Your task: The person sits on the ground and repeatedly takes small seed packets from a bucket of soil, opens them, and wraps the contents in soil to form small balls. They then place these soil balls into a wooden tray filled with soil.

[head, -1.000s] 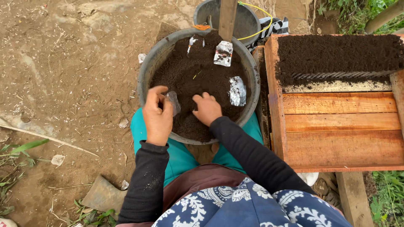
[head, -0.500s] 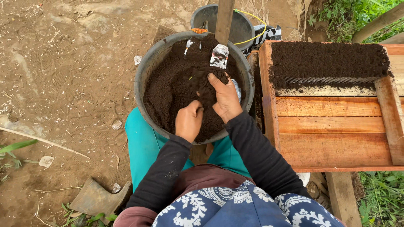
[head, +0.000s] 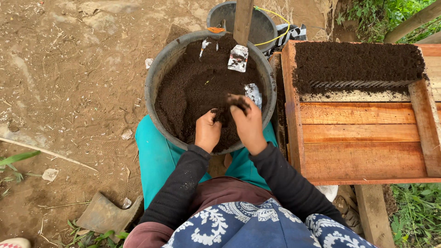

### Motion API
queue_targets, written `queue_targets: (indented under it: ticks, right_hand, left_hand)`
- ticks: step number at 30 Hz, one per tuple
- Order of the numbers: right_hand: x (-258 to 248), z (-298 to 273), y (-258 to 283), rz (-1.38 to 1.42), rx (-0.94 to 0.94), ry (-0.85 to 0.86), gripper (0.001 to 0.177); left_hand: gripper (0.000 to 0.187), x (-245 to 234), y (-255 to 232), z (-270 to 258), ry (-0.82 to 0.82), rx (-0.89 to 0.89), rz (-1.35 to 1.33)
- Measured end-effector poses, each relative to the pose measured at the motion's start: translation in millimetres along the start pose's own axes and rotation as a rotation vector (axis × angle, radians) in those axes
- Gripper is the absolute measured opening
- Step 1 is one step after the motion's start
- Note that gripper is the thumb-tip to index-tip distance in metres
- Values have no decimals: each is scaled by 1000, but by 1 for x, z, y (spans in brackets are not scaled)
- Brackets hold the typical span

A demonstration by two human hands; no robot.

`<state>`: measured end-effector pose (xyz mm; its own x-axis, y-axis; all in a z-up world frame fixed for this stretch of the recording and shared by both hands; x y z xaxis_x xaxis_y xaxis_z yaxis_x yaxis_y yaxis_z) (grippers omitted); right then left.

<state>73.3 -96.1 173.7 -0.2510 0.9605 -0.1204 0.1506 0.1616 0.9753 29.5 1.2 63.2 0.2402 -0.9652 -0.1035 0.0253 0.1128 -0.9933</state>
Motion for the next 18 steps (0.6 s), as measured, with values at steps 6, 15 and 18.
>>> queue_targets:
  ticks: [6, 15, 18]
  right_hand:
    - [17, -4, -59, -1157, -342, 147, 13]
    - [24, -8, -19, -480, 33, 367, 33]
    - [1, 24, -65, -961, 136, 275, 37]
  left_hand:
    - [30, -3, -11, 18, 176, -3, 377]
    - [38, -15, 38, 14, -288, -311, -645]
    - [33, -17, 29, 13, -440, -358, -938]
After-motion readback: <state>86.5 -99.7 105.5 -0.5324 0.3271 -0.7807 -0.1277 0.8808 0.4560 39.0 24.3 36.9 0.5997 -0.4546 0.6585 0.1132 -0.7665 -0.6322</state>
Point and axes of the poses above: each hand's wrist, its own z-axis towards the middle knuckle, its own x-axis out of the palm, y = z × x, the point moved 9 cm from there along z, towards the middle knuckle, and after that the axes turned 15 degrees about x, right-handed, at the moved point
